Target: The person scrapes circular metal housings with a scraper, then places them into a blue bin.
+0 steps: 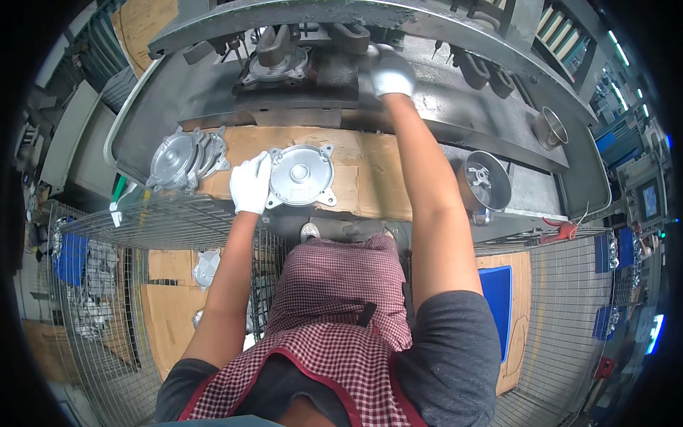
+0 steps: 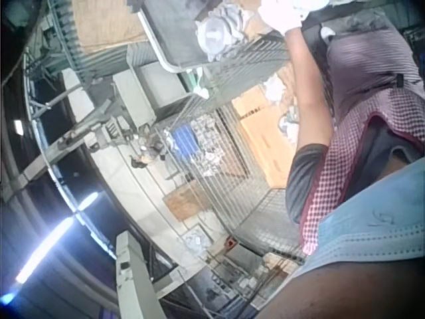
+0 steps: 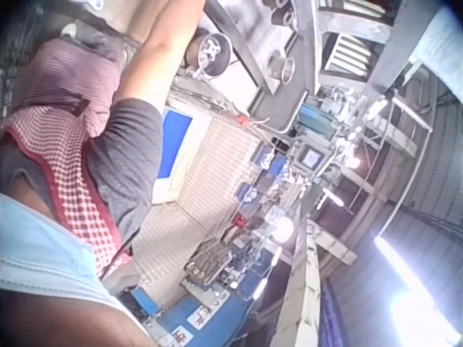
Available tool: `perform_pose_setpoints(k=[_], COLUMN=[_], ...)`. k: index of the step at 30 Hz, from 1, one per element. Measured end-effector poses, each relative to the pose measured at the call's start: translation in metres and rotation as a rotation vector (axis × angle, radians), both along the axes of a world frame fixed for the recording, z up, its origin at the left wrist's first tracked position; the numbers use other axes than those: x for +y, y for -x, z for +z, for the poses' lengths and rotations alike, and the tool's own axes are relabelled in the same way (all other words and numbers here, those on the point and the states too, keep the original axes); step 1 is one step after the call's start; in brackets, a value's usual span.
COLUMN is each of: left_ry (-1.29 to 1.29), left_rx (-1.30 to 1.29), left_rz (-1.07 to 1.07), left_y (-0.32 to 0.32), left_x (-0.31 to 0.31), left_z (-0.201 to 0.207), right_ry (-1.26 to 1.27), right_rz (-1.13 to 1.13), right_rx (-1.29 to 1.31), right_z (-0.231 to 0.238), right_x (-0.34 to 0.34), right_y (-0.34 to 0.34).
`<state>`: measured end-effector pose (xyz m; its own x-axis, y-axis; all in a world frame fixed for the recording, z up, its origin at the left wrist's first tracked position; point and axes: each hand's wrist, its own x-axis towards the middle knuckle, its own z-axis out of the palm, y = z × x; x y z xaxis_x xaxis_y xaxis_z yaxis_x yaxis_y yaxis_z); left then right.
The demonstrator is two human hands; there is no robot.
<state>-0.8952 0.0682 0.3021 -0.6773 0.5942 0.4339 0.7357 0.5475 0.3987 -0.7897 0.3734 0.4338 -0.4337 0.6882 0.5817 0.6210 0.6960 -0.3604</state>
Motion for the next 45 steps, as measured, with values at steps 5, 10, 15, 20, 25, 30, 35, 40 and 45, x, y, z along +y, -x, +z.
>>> perform_pose_setpoints(k=[5,10,15,20,25,30,35,40,45], left_ry=[-0.048,-0.036,0.187,0.056,-0.092,-0.380,-0.299,-0.325,-0.298], left_rx=[0.020,0.002,0.204,0.192,0.101,0.303,0.274,0.148,0.199], left_rz=[-0.026,-0.273,-0.294,-0.238,-0.328,-0.415,-0.493,-0.597,-0.687], left_y=[0.001,-0.005,-0.041,-0.060,-0.092,-0.142,-0.181,-0.209,-0.227], left_x=[0.000,-0.016,-0.030,-0.025,-0.046,-0.071,-0.097,-0.103,-0.106], left_z=[-0.001,0.013,0.012,0.016,0.038,0.069,0.095,0.084,0.066], right_ry=[-0.011,-0.044,0.074,0.254,0.111,0.128,0.135,1.063,1.302], right_rz=[-0.249,-0.275,-0.366,-0.441,-0.385,-0.285,-0.562,0.334,0.705], right_rx=[0.058,0.140,0.214,-0.270,-0.212,-0.241,-0.070,0.451,0.774], right_z=[-0.006,-0.013,-0.001,0.012,-0.003,-0.021,-0.057,-0.076,-0.076], right_x=[0.016,-0.019,-0.075,-0.069,-0.066,-0.069,-0.128,-0.207,-0.262], right_y=[-0.050,-0.145,-0.290,-0.343,-0.363,-0.354,-0.362,-0.340,-0.318])
